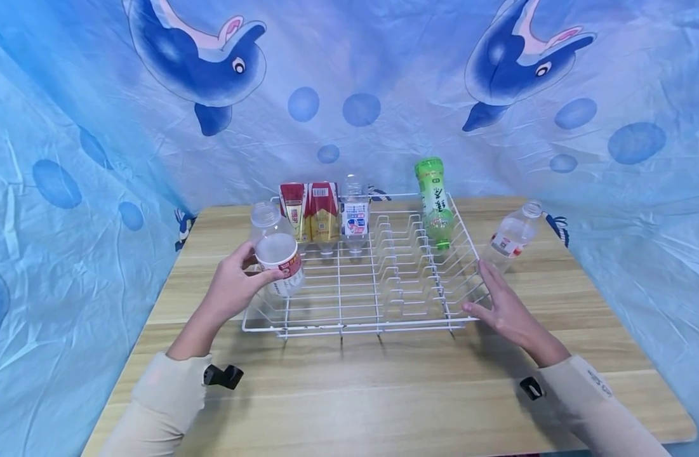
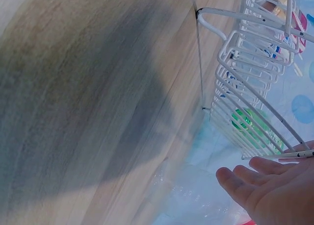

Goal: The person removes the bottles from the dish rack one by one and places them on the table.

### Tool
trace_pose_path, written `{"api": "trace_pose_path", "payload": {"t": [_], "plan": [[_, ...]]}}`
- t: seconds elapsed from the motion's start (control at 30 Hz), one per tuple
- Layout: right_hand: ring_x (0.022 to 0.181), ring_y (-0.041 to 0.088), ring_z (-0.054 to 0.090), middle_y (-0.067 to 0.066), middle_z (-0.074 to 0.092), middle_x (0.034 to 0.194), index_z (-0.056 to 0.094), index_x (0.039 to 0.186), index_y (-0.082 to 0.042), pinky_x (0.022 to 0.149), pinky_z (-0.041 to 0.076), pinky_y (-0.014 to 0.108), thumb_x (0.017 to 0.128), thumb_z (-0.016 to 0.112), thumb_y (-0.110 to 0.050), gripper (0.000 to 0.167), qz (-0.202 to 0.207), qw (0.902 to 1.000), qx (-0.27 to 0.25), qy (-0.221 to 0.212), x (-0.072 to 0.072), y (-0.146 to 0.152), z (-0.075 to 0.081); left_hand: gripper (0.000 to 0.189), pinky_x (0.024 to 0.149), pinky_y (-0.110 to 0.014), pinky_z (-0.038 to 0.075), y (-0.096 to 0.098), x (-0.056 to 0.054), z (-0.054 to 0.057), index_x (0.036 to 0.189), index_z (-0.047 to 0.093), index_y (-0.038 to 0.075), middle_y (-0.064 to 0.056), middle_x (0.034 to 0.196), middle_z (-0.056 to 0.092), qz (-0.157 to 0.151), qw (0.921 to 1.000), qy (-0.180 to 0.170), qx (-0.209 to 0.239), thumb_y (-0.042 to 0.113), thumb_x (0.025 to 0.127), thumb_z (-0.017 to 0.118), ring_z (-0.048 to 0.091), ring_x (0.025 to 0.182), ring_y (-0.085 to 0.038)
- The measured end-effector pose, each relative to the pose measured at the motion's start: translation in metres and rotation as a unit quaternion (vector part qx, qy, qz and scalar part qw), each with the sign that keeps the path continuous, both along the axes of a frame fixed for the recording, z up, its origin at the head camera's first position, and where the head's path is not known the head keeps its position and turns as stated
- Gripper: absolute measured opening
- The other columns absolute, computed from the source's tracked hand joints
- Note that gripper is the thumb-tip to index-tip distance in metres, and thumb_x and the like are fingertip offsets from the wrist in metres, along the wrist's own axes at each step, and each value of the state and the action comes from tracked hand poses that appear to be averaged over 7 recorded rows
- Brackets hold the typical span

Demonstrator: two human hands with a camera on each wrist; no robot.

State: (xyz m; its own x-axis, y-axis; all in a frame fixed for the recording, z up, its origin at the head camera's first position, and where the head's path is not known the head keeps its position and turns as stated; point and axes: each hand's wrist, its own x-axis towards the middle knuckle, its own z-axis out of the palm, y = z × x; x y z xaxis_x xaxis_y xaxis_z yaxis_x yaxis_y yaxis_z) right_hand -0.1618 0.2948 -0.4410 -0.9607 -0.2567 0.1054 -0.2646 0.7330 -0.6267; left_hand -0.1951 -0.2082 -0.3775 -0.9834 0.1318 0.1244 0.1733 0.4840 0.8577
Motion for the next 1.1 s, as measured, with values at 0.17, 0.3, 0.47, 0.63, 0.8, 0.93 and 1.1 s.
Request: {"api": "trace_pose_path", "payload": {"t": [0.17, 0.3, 0.47, 0.63, 0.8, 0.93, 1.1], "plan": [[0.147, 0.054, 0.007, 0.031, 0.005, 0.163, 0.006, 0.159, 0.004, 0.114, 0.012, 0.072, 0.095, 0.069, -0.037, 0.099, -0.002, 1.0000, 0.000, -0.003, -0.001, 0.001, -0.001, 0.071, 0.097, -0.053, 0.053, -0.005, -0.001, 0.002, 0.143, 0.048, 0.001, -0.021, 0.133, 0.058, 0.006, 0.9999, 0.012, -0.002, 0.033, 0.088, 0.080, 0.056, 0.124, -0.039], [0.147, 0.054, 0.007, 0.031, 0.005, 0.164, 0.006, 0.159, 0.004, 0.114, 0.012, 0.072, 0.095, 0.069, -0.036, 0.099, -0.003, 1.0000, 0.000, -0.002, -0.001, 0.002, -0.002, 0.072, 0.097, -0.054, 0.053, -0.009, -0.001, 0.003, 0.145, 0.047, 0.001, -0.021, 0.133, 0.058, 0.011, 0.9997, 0.022, -0.007, 0.034, 0.089, 0.079, 0.056, 0.124, -0.039], [0.147, 0.055, 0.008, 0.031, 0.005, 0.163, 0.006, 0.159, 0.005, 0.114, 0.012, 0.072, 0.095, 0.069, -0.036, 0.098, -0.002, 1.0000, -0.002, 0.000, -0.001, 0.002, -0.002, 0.074, 0.097, -0.054, 0.052, -0.014, -0.001, 0.004, 0.147, 0.045, 0.001, -0.022, 0.134, 0.057, 0.017, 0.9993, 0.030, -0.012, 0.035, 0.090, 0.078, 0.055, 0.124, -0.040], [0.147, 0.055, 0.008, 0.032, 0.005, 0.163, 0.006, 0.159, 0.005, 0.114, 0.011, 0.072, 0.095, 0.069, -0.035, 0.098, 0.000, 1.0000, -0.003, 0.000, -0.001, 0.003, -0.003, 0.073, 0.097, -0.054, 0.052, -0.020, 0.000, 0.005, 0.147, 0.046, 0.001, -0.022, 0.134, 0.057, 0.028, 0.9986, 0.040, -0.018, 0.034, 0.090, 0.078, 0.056, 0.123, -0.039], [0.147, 0.054, 0.007, 0.031, 0.004, 0.163, 0.006, 0.159, 0.004, 0.114, 0.011, 0.072, 0.095, 0.069, -0.036, 0.098, -0.001, 1.0000, -0.001, -0.003, -0.001, 0.002, -0.002, 0.070, 0.096, -0.042, 0.054, -0.026, 0.000, 0.007, 0.146, 0.047, 0.002, -0.020, 0.131, 0.059, 0.038, 0.9977, 0.051, -0.025, 0.031, 0.090, 0.078, 0.058, 0.120, -0.036], [0.147, 0.054, 0.008, 0.032, 0.005, 0.163, 0.007, 0.159, 0.005, 0.114, 0.012, 0.072, 0.095, 0.069, -0.036, 0.098, -0.001, 1.0000, 0.001, -0.003, -0.002, 0.002, -0.001, 0.069, 0.094, -0.031, 0.054, -0.030, 0.001, 0.008, 0.146, 0.048, 0.003, -0.018, 0.131, 0.060, 0.045, 0.9970, 0.057, -0.028, 0.030, 0.090, 0.079, 0.058, 0.120, -0.034], [0.147, 0.054, 0.008, 0.031, 0.005, 0.163, 0.007, 0.159, 0.005, 0.114, 0.011, 0.072, 0.095, 0.069, -0.036, 0.098, -0.001, 1.0000, 0.001, -0.002, -0.002, 0.001, -0.001, 0.070, 0.097, -0.047, 0.053, -0.033, 0.001, 0.010, 0.147, 0.047, 0.004, -0.018, 0.132, 0.059, 0.052, 0.9968, 0.054, -0.030, 0.032, 0.091, 0.078, 0.057, 0.121, -0.035]]}}
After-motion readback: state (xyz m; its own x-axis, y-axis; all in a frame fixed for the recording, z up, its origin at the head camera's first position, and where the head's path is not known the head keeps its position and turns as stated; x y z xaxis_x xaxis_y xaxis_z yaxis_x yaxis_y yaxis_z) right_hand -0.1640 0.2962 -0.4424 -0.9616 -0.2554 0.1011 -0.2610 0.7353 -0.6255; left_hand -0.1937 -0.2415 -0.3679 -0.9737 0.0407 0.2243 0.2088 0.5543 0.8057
